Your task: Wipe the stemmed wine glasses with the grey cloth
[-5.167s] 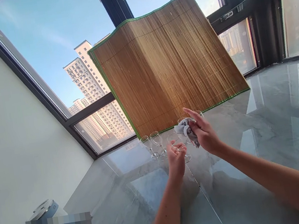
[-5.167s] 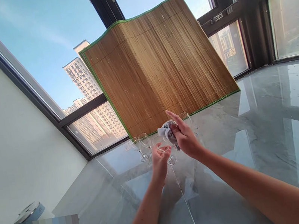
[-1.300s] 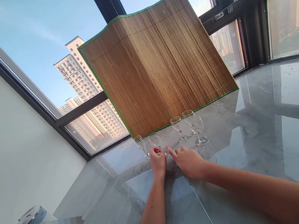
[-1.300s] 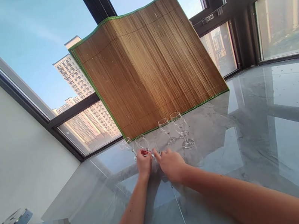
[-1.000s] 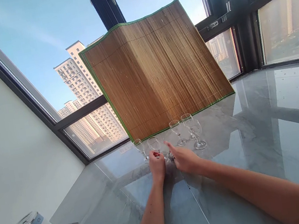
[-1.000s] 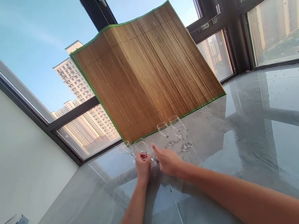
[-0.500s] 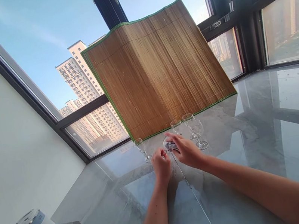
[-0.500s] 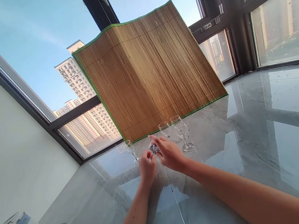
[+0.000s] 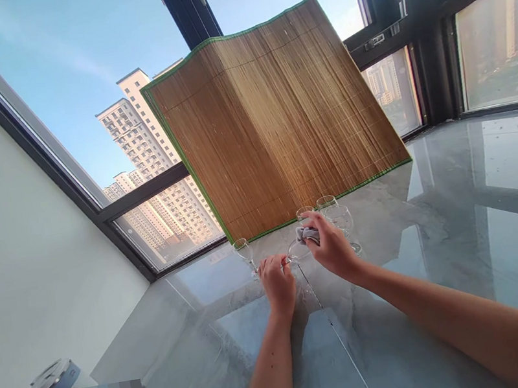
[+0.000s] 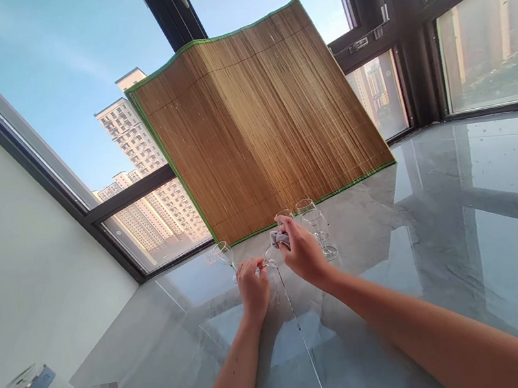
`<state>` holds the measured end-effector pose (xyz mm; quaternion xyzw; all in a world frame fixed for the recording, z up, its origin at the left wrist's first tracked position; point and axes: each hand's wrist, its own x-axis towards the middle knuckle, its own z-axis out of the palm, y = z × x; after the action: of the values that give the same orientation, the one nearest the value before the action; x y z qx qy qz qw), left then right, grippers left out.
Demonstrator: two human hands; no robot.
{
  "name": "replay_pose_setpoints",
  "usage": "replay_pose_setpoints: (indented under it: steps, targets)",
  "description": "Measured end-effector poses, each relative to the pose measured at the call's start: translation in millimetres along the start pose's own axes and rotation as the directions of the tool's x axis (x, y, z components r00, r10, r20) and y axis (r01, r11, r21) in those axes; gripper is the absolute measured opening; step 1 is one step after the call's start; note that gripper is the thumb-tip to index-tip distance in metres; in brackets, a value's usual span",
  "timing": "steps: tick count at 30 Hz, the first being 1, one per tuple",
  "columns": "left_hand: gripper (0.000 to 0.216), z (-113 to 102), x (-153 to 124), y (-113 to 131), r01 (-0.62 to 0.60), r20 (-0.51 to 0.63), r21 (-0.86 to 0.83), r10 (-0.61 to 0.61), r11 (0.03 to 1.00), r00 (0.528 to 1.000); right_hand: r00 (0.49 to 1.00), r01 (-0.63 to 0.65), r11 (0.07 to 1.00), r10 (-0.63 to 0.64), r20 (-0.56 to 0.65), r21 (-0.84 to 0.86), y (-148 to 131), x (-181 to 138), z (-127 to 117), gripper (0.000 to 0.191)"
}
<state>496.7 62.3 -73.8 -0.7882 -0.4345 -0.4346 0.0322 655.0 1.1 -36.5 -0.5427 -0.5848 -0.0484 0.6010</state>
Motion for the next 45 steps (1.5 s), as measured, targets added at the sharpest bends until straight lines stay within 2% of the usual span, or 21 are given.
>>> replay_pose_setpoints:
  steps: [4,10,16,21,26,29,32,36,38,42,45]
  targets:
    - [0.023,-2.2,0.8,-0.1,0.008,-0.05,-0.061,-0.011,0.998,0.999,0.998,-0.02,0.999,0.018,-0.063,-0.038,4.0,2.1,-1.6,0.045]
    - [0.027,-8.3,1.0,1.3,0.023,-0.042,-0.073,-0.026,0.997,0.999,0.992,-0.075,0.997,0.078,0.101,-0.028,7.3,-3.0,9.3,0.048]
    - [0.028,-6.8,0.4,3.0,0.05,-0.046,-0.044,-0.052,0.998,0.998,0.989,-0.057,0.994,0.069,0.133,-0.095,-1.8,-5.5,5.4,0.04]
    - [0.026,-6.4,-0.2,3.3,0.05,-0.06,-0.032,-0.052,0.998,0.997,0.982,-0.046,0.998,0.052,0.182,-0.037,-0.6,-5.0,2.6,0.037]
    - [0.029,-9.3,-0.1,2.0,0.064,-0.08,0.043,-0.06,0.997,0.995,0.963,-0.063,0.996,0.075,0.258,-0.055,2.5,-2.4,5.0,0.021]
    - [0.032,-9.7,-0.6,0.7,0.091,-0.101,0.097,-0.081,0.991,0.992,0.935,-0.103,0.994,0.107,0.337,-0.031,1.5,-2.1,4.5,0.032]
    - [0.033,-8.6,-1.3,-0.8,0.101,-0.102,0.121,-0.089,0.987,0.991,0.912,-0.086,0.994,0.108,0.396,-0.073,1.5,-3.4,4.6,0.048]
    - [0.031,-7.5,-1.5,-1.9,0.069,-0.06,0.119,-0.062,0.99,0.996,0.877,-0.058,0.983,0.133,0.462,-0.172,3.1,-6.6,6.8,0.051]
    - [0.032,-7.7,-1.2,-1.6,0.069,-0.056,0.112,-0.063,0.991,0.996,0.89,-0.07,0.983,0.137,0.434,-0.168,1.8,-8.6,7.9,0.05]
    - [0.03,-9.1,-0.4,0.6,0.079,-0.054,0.111,-0.073,0.991,0.996,0.945,-0.097,0.989,0.126,0.302,-0.108,-6.8,-13.1,8.4,0.053]
    - [0.028,-9.2,0.3,1.7,0.086,-0.049,0.127,-0.081,0.988,0.996,0.959,-0.088,0.994,0.102,0.265,-0.062,-10.6,-14.9,7.5,0.054]
